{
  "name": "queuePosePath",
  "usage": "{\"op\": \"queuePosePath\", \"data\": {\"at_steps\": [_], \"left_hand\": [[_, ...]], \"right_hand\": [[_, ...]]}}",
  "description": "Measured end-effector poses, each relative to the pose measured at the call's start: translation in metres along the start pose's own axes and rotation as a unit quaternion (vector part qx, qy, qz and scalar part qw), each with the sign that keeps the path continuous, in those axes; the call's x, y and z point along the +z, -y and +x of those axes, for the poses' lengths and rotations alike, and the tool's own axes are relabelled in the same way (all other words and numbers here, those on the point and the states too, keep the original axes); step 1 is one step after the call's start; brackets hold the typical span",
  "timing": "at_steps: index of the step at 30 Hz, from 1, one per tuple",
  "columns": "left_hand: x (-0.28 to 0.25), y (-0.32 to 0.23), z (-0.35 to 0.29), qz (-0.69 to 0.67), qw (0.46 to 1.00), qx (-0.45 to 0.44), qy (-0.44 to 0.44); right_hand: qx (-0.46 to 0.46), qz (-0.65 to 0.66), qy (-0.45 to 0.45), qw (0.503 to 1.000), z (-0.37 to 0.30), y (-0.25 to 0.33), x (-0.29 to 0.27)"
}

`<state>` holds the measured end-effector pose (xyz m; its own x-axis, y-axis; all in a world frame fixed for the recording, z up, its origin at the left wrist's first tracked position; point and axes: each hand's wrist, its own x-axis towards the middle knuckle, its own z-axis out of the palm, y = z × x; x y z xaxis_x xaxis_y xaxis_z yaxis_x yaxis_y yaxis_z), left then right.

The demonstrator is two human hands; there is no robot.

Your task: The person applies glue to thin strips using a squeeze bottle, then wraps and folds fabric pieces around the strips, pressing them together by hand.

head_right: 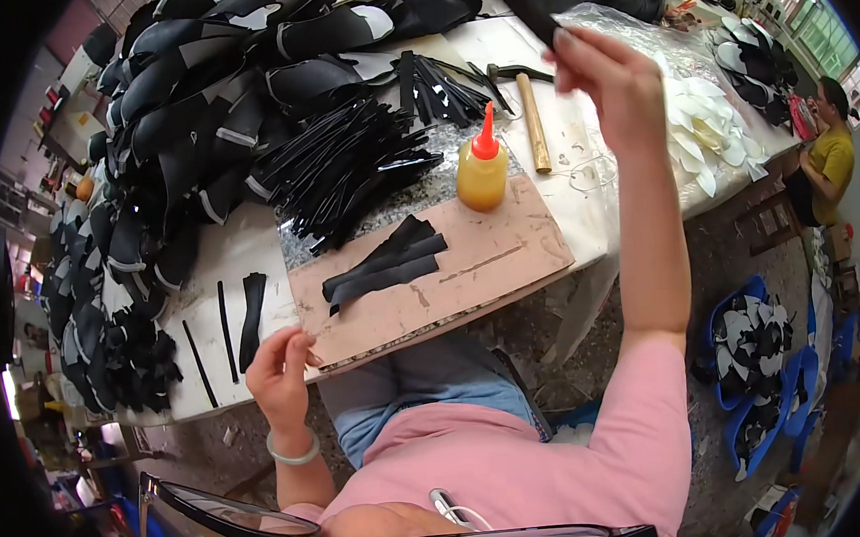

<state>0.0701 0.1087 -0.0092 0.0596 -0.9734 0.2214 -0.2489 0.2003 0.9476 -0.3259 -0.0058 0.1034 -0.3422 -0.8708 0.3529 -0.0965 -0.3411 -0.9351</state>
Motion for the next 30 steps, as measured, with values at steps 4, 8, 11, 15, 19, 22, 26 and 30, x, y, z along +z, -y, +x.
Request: {"op": "queuePosePath", "data": {"at_steps": [4, 8, 11, 15, 19, 22, 26, 30], "left_hand": [[0.0, 0.011, 0.006, 0.032, 0.999, -0.03, -0.022], [-0.014, 0.026, 0.018, 0.209, 0.975, 0.028, -0.074], [-0.047, 0.042, 0.021, 0.288, 0.947, 0.019, -0.145], [-0.109, 0.081, 0.019, 0.38, 0.902, 0.007, -0.207], [-0.135, 0.108, 0.036, 0.438, 0.883, 0.022, -0.165], [-0.139, 0.106, 0.045, 0.447, 0.893, -0.019, -0.06], [-0.147, 0.114, 0.05, 0.505, 0.857, 0.07, -0.073], [-0.128, 0.09, 0.043, 0.416, 0.884, 0.074, -0.199]], "right_hand": [[0.179, 0.165, 0.057, 0.968, 0.097, -0.112, 0.009], [0.285, -0.038, 0.034, 0.957, 0.128, -0.232, 0.001], [0.174, -0.22, 0.051, 0.959, 0.123, -0.241, -0.024], [0.02, -0.396, 0.074, 0.915, 0.109, -0.206, -0.023], [0.06, -0.305, -0.027, 0.95, 0.063, -0.143, -0.03], [0.047, -0.075, -0.067, 0.994, 0.011, -0.092, -0.03], [-0.037, 0.074, -0.023, 0.996, -0.067, -0.059, 0.004], [0.089, 0.01, 0.189, 0.978, -0.143, -0.032, 0.068]]}}
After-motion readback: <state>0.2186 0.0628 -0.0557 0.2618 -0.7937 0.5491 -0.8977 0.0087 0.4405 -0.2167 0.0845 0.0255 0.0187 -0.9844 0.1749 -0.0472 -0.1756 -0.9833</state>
